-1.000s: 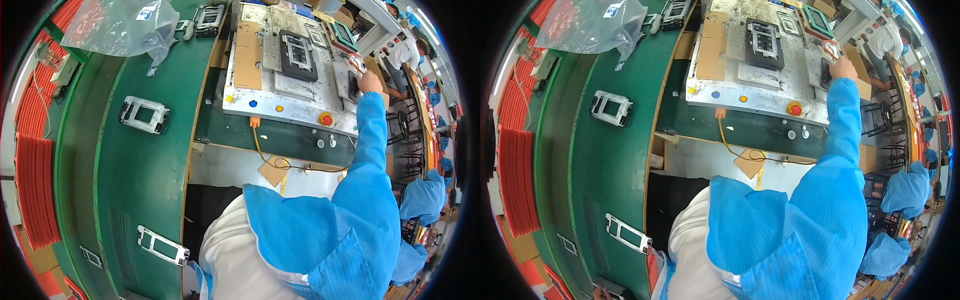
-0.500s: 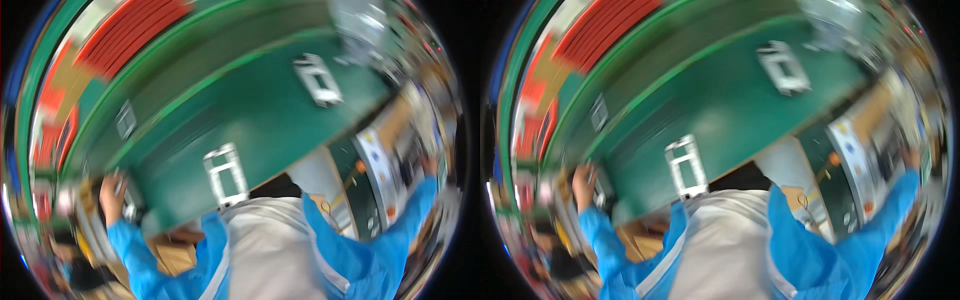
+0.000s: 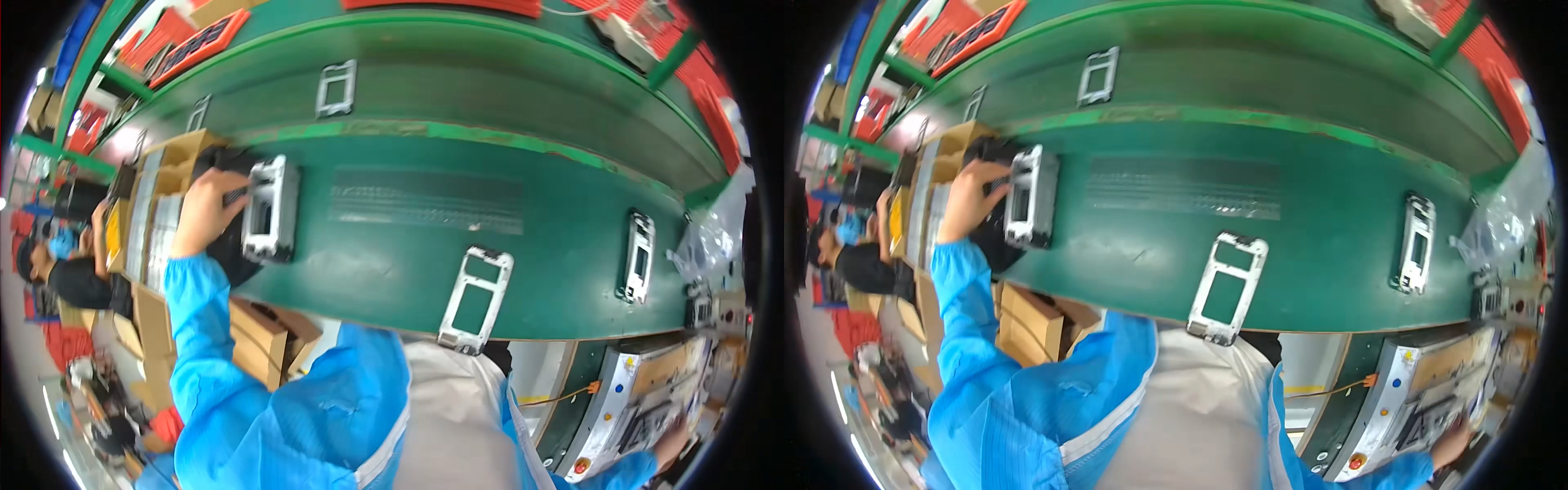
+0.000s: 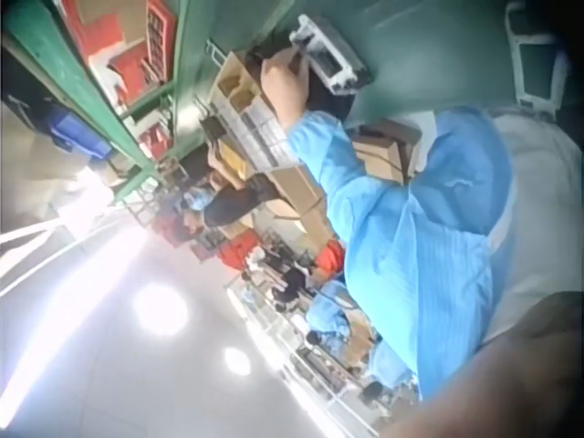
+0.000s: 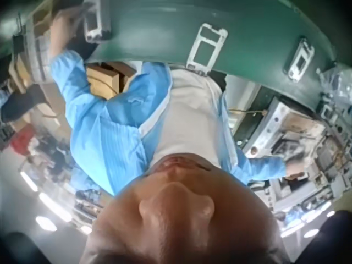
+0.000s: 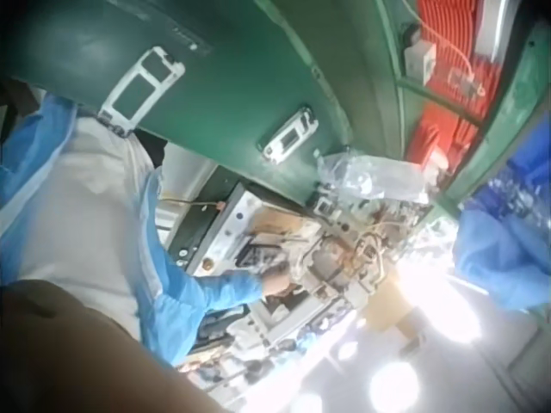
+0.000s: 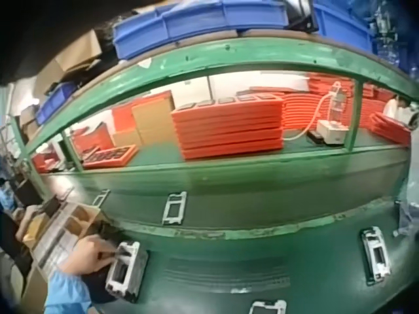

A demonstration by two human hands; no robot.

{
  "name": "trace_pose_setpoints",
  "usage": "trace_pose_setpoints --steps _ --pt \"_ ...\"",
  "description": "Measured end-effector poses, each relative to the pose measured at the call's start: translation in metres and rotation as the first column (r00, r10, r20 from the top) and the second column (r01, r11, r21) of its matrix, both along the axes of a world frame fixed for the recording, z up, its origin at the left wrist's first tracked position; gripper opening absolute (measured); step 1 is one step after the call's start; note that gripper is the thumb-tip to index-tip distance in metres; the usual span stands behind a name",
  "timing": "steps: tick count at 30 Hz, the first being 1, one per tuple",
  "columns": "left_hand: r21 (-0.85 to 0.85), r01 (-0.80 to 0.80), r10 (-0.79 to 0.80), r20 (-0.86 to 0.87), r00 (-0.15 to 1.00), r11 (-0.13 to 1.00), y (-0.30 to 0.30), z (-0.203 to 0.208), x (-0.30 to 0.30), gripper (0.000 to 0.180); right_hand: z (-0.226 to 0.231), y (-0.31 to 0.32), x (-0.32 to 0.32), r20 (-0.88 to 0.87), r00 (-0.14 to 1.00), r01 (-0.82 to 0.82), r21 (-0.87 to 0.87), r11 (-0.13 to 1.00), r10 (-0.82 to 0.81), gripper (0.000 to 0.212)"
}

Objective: Assembling components of an electronic device on a production line.

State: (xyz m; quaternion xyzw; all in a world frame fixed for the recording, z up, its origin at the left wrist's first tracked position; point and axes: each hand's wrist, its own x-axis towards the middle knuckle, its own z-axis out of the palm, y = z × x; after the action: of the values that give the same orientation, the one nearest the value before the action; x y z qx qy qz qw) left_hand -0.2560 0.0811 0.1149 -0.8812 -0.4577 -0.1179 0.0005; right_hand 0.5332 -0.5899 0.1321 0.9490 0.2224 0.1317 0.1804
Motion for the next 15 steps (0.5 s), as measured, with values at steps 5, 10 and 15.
trace_pose_setpoints --steps 5,10,15 --pt "-0.031 0.135 -0.135 0.010 0.991 0.990 0.007 -0.018 0.011 0.026 -0.007 0.348 -0.114 0.025 0.655 -0.676 0.467 0.570 0.755 0.038" --pt "-0.018 0.101 -0.101 0.026 0.995 0.995 0.004 -0.022 0.014 0.020 -0.036 0.660 -0.183 -0.110 0.393 -0.872 0.271 0.408 0.913 0.018" --pt "0.040 0.093 -0.091 -0.044 0.995 0.995 0.002 -0.017 0.017 0.016 -0.067 0.756 -0.239 -0.207 0.330 -0.835 0.392 0.387 0.921 0.023"
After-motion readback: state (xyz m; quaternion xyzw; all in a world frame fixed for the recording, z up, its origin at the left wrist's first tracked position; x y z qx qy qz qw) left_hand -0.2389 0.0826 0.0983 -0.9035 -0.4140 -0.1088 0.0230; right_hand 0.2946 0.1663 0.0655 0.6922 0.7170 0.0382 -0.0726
